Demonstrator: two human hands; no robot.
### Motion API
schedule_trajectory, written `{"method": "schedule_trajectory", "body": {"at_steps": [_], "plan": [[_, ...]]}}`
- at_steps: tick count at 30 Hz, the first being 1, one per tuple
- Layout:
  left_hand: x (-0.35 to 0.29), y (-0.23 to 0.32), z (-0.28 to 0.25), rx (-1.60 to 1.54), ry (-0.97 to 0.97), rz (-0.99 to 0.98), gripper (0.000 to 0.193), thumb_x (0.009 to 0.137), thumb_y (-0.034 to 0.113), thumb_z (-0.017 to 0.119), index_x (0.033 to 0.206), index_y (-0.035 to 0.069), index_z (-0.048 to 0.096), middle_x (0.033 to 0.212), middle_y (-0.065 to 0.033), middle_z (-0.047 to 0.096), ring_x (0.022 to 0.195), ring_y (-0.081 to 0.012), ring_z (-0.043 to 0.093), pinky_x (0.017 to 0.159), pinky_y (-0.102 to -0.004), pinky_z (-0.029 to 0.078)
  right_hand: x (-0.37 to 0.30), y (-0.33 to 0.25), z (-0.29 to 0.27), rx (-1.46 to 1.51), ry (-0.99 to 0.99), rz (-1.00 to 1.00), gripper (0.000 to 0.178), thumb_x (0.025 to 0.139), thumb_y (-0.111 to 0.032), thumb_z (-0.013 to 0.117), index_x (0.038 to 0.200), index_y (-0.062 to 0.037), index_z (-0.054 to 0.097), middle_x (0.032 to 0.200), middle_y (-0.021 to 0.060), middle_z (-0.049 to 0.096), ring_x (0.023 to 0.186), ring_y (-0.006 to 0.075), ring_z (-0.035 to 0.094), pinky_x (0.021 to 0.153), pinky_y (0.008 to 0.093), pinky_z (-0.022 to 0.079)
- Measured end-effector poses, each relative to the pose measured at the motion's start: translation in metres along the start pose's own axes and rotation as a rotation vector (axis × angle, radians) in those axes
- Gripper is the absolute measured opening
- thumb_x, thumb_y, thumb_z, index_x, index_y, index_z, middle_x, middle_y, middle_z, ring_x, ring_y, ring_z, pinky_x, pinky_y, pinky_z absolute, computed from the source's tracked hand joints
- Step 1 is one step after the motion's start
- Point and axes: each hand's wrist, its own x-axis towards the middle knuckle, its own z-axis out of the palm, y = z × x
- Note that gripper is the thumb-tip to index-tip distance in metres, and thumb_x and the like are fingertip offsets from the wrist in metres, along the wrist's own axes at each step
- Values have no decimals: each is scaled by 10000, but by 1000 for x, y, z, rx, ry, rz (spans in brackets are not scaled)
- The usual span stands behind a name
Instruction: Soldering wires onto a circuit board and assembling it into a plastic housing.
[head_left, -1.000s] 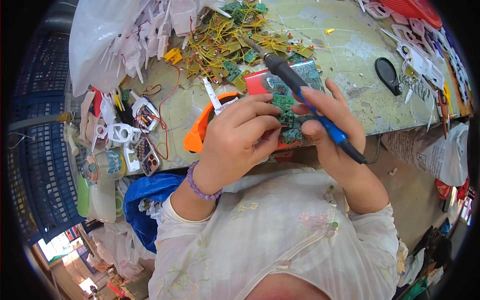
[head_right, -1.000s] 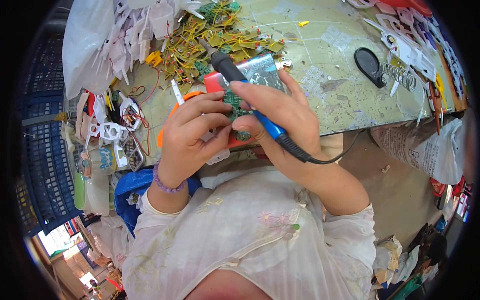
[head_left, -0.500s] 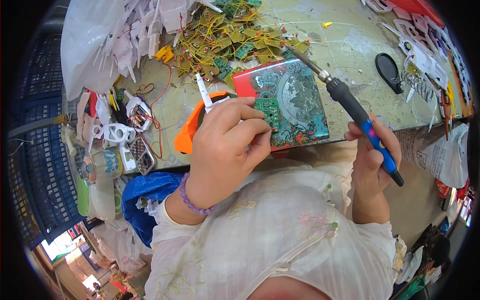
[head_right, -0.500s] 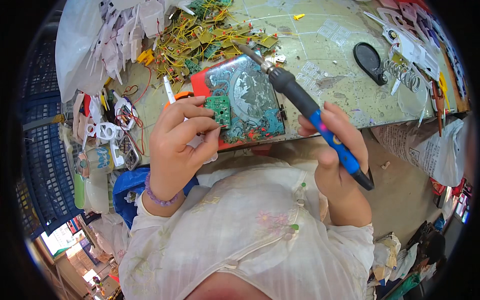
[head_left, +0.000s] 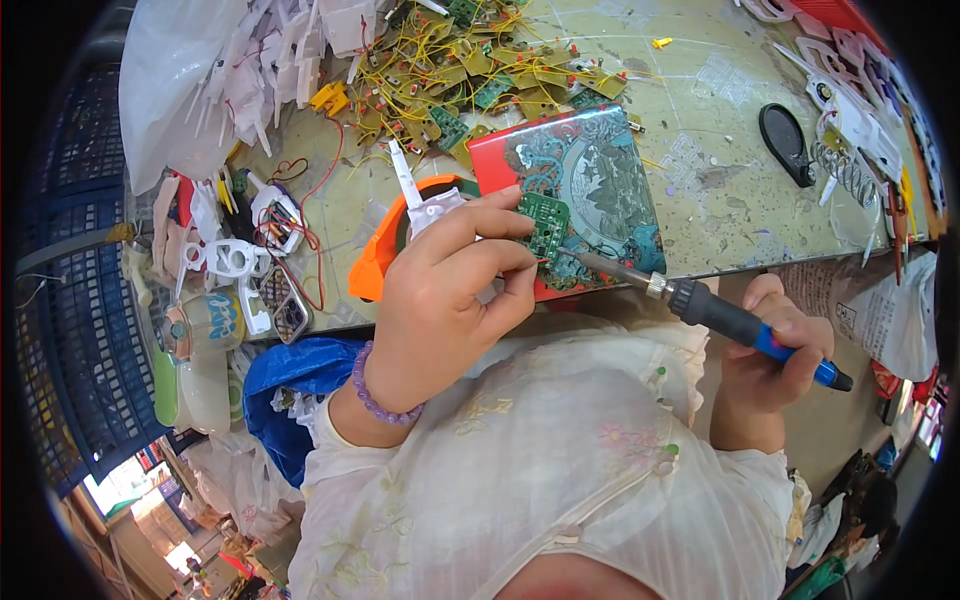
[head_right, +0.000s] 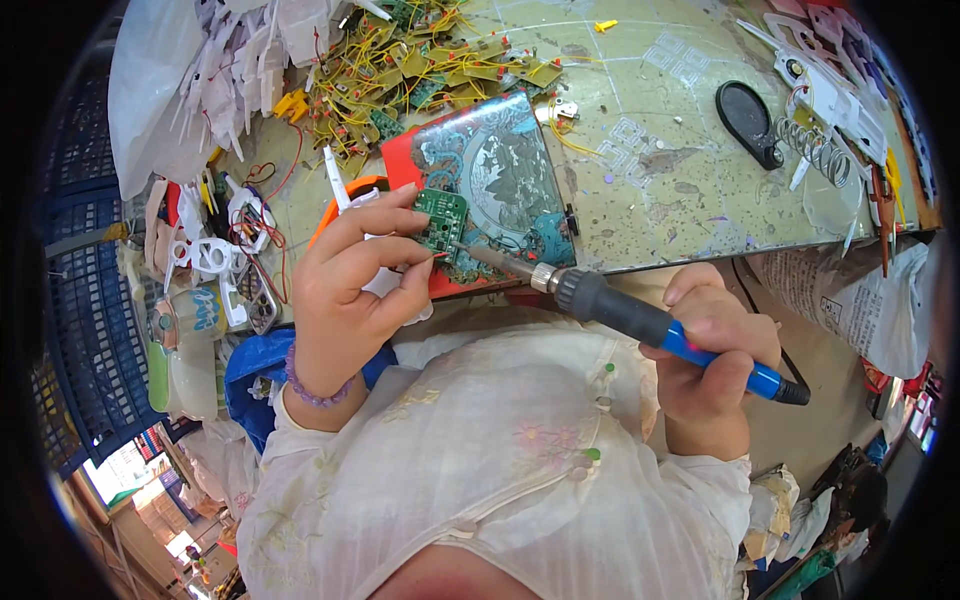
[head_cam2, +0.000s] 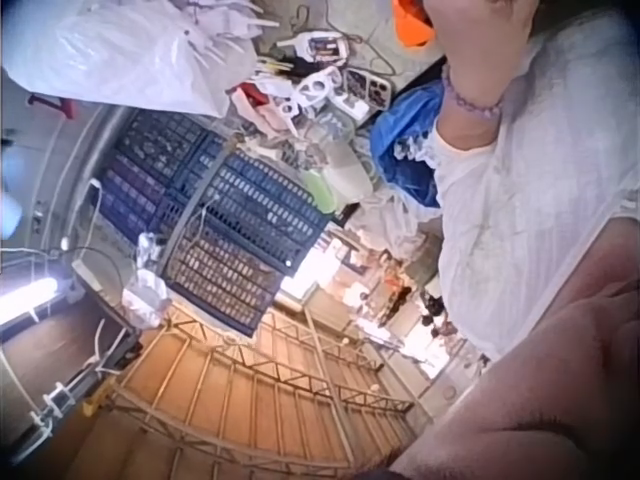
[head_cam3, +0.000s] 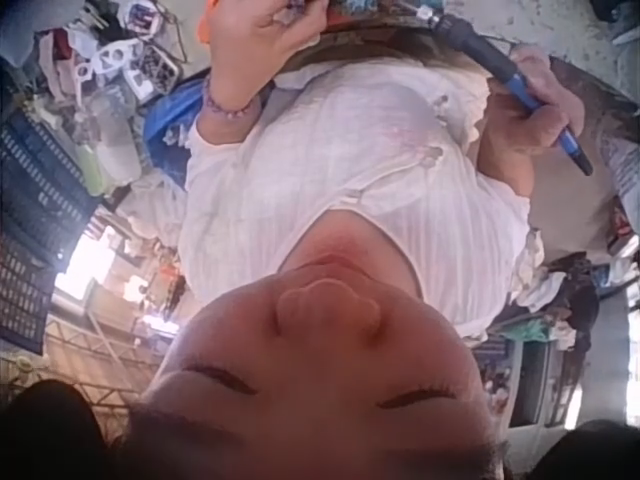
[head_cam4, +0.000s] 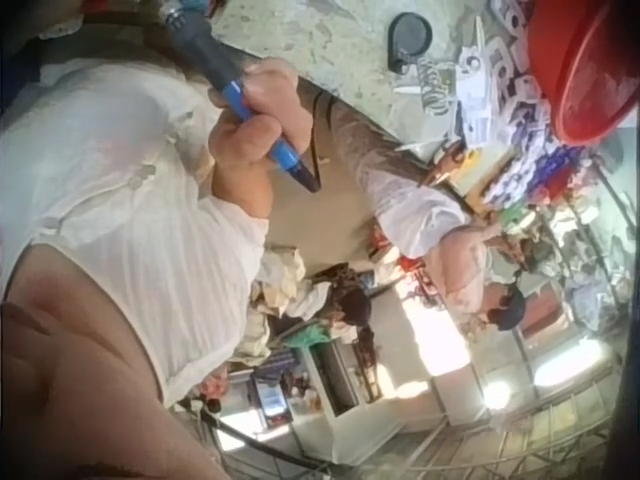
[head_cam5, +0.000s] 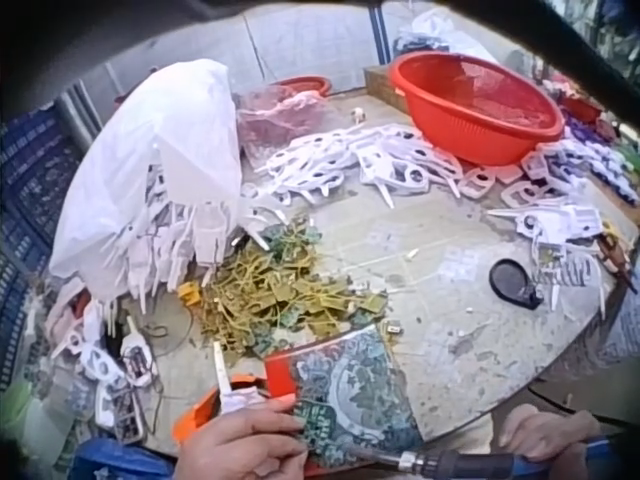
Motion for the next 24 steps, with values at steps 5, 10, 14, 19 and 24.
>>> {"method": "schedule_trajectory", "body": {"at_steps": [5, 10, 14, 19, 24], "plan": [[-1, -1, -2, -6, -26, 4, 120, 683, -47, 685, 761, -4, 603, 959, -106, 637, 1029, -294, 635, 730, -337, 544, -1, 0, 2, -2, 6, -1, 346, 999, -406, 349, 957, -91, 484, 557, 25, 547, 477, 116, 495, 690, 355, 422], [-1, 0, -2, -9, -28, 7, 120, 683, -45, 685, 757, -3, 600, 965, -106, 638, 1031, -296, 635, 725, -336, 544, -1, -1, 3, -5, 1, -8, 346, 997, -396, 359, 961, -80, 494, 553, 29, 547, 471, 118, 492, 682, 356, 425], [-3, 1, -1, -35, -22, -30, 114, 673, -52, 680, 755, -1, 620, 965, -111, 643, 1044, -307, 629, 798, -356, 522, -2, -1, 4, -6, -2, -4, 345, 995, -392, 365, 960, -74, 495, 544, 34, 547, 468, 120, 492, 681, 359, 425], [-4, 2, -1, -30, -27, -48, 111, 667, -62, 673, 754, -2, 638, 966, -116, 648, 1063, -317, 621, 863, -372, 505, -2, 0, 4, -6, -12, -2, 343, 993, -389, 371, 961, -71, 495, 545, 37, 550, 468, 121, 493, 680, 360, 425], [-3, 2, 1, 5, -21, -2, 120, 664, -73, 674, 754, -4, 633, 965, -117, 647, 1068, -318, 618, 859, -372, 510, -4, 1, 4, -3, 17, 8, 313, 993, -350, 378, 940, -66, 499, 561, 41, 561, 474, 116, 499, 679, 367, 426]]}}
